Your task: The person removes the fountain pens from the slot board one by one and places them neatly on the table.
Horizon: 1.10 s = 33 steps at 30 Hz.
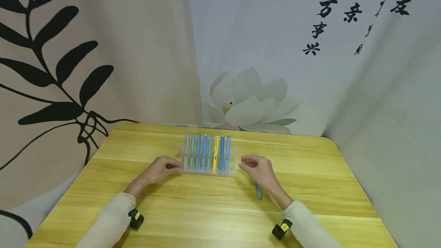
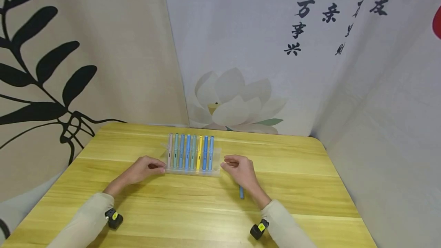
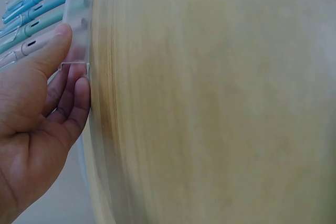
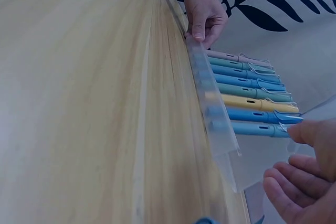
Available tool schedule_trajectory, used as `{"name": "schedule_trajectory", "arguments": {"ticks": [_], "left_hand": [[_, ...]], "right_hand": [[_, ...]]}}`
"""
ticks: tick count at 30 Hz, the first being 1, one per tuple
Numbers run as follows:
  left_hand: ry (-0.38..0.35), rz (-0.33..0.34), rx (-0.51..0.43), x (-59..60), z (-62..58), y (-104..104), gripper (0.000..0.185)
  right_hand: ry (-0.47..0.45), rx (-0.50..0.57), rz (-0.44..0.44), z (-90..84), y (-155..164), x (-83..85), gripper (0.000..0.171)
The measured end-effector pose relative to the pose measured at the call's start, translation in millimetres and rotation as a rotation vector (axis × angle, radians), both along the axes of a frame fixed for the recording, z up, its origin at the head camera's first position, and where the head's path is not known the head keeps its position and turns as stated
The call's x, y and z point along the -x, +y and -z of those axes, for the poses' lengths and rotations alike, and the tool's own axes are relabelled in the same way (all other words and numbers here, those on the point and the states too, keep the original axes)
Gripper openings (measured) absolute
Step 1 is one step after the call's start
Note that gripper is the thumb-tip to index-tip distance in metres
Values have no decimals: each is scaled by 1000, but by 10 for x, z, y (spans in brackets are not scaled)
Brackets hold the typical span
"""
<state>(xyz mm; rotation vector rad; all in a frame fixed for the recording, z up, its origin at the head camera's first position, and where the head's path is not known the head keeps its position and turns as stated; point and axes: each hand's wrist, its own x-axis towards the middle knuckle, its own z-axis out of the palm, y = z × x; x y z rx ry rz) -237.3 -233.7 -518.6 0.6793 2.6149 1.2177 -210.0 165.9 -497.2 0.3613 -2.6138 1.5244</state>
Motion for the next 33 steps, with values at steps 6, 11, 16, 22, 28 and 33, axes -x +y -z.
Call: {"name": "schedule_trajectory", "arguments": {"ticks": [6,11,16,22,28,33], "left_hand": [[-8,3,0,-8,6,-4,20],[-9,-5,9,-15,-2,3,20],[-16,-3,10,-11,-18,6,20],[2,1,13,-2,-25,4,20],[-5,-12,13,-6,-32,8,20],[-16,-9,0,-16,-30,9,20]], "right_hand": [[-16,5,-17,31,-129,76,33],[-11,-16,-9,76,-212,147,31],[-20,-20,10,95,-269,210,29],[-37,4,1,98,-335,263,28],[-47,19,-26,108,-390,288,29],[-45,-7,-31,143,-414,300,29]]}}
